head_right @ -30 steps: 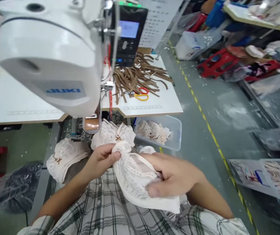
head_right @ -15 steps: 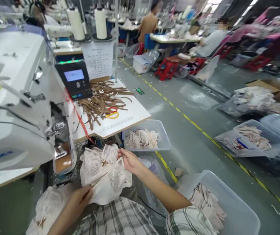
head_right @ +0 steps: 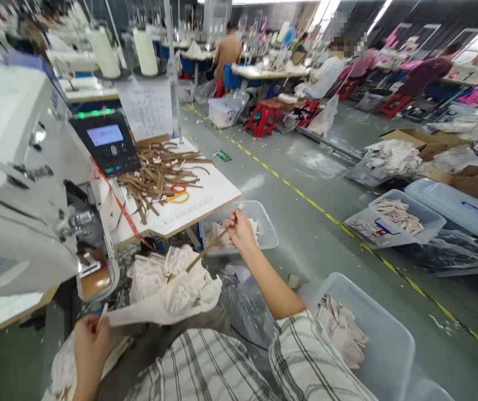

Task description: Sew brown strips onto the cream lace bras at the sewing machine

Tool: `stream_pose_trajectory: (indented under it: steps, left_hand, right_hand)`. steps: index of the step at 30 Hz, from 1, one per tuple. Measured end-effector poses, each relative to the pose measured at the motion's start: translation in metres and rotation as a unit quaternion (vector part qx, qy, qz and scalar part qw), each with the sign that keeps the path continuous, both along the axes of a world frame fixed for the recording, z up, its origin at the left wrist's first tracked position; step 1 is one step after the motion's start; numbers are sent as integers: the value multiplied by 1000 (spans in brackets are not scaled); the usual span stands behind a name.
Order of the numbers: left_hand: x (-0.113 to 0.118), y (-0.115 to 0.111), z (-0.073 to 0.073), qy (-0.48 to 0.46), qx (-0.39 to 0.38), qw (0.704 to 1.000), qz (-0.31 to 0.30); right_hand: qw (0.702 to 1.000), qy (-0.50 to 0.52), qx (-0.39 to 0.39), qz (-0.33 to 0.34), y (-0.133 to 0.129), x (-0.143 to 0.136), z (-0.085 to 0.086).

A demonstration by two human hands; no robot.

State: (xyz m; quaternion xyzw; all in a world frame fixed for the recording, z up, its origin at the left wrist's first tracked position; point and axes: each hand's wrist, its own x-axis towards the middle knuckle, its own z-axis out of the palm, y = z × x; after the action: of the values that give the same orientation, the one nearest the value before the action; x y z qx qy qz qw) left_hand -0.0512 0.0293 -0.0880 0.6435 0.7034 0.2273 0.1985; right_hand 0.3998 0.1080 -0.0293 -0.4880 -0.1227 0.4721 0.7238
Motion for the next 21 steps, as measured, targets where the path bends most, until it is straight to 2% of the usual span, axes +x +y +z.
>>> stream_pose_trajectory:
  steps: [1,2,4,6,7,8,10,11,12,13,15,18,19,21]
  left_hand:
    - [7,-1,2,8,30,999,34]
    - [13,-2,6,8,36,999,32]
    - [21,-4,16,-9,34,999,-15]
    - [28,-6,34,-41,27,996,-77]
    - [32,-7,45,-56,20,993,-103]
    - [35,-8,56,-68,17,990,-121]
    - [43,-10,79,-91,14,984,-155]
    - [46,-11,89,-106,5,976,-190]
    - [49,-11,96,-112,-2,970,-218]
    - [50,-12,100,-117,-7,964,-239]
    - [51,-13,103,-123,-10,958,-260]
    - [48,-15,97,-132,-9,957,-259]
    - [48,-16,95,-132,-10,958,-254]
    - [48,-19,91,-128,-16,963,-238]
  right_hand:
    - [1000,-18,0,2,0,-8,0]
    - [999,-35,-3,15,-1,-19,-1]
    - [995,-52,-17,78,-8,-49,-4]
    - [976,-88,-32,196,-23,-88,-5]
    - [952,-137,-26,274,-33,-107,-4]
    - [913,-205,-5,353,-42,-125,-1]
    - [799,-358,71,477,-59,-155,8]
    - [743,-419,109,510,-64,-167,13]
    - [702,-458,136,527,-68,-176,17]
    - [672,-485,153,539,-70,-182,20]
    - [628,-517,163,559,-71,-190,24]
    - [591,-522,158,595,-69,-193,25]
    - [591,-517,147,601,-68,-193,24]
    - [615,-505,117,594,-68,-193,23]
